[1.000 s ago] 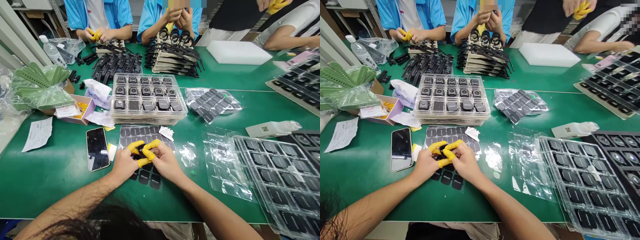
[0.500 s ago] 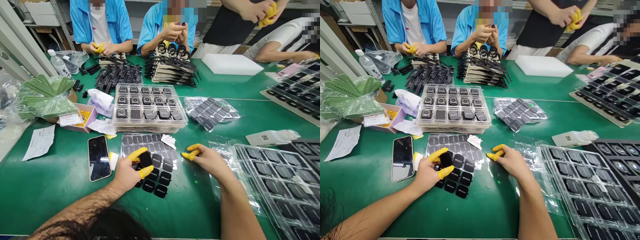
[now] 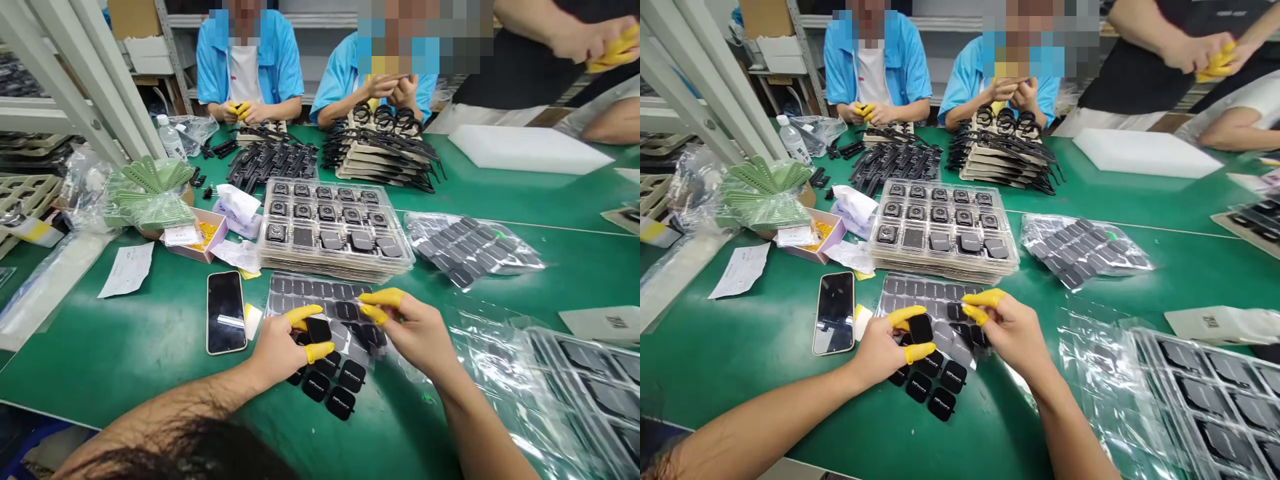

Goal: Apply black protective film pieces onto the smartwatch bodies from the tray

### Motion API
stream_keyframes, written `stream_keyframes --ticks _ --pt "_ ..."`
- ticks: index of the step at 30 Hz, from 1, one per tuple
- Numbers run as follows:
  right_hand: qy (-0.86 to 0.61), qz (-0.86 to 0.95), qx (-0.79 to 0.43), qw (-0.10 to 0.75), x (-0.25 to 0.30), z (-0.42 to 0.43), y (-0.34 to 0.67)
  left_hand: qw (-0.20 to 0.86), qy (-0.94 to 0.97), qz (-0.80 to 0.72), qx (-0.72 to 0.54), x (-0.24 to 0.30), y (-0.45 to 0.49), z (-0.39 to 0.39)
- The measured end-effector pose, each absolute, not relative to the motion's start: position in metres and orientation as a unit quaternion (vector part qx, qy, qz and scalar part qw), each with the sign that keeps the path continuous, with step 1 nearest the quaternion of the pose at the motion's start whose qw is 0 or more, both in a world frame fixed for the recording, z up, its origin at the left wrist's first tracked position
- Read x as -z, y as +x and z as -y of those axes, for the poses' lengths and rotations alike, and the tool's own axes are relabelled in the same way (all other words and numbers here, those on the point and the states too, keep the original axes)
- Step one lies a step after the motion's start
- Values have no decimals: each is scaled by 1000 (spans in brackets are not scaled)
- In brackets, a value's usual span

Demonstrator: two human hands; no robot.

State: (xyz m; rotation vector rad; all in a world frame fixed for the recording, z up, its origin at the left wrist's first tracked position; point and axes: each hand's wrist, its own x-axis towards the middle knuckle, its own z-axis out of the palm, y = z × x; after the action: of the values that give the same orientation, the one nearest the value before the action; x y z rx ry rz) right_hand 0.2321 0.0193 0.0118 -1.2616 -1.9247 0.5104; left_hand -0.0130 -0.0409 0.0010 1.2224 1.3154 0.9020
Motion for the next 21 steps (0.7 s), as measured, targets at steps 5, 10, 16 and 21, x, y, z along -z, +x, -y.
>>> stream_keyframes --ticks 5,10,16,21 --pt "-343 846 -183 365 -26 8 185 562 511 -515 -397 0 -13 40" --pt "-374 836 -155 369 -22 11 184 572 495 -522 -393 -4 -12 40" --pt "-358 839 -215 348 -24 10 192 572 489 -536 -383 -1 -14 39" --pt "-375 836 -200 347 -21 13 185 551 512 -548 -365 4 -15 40"
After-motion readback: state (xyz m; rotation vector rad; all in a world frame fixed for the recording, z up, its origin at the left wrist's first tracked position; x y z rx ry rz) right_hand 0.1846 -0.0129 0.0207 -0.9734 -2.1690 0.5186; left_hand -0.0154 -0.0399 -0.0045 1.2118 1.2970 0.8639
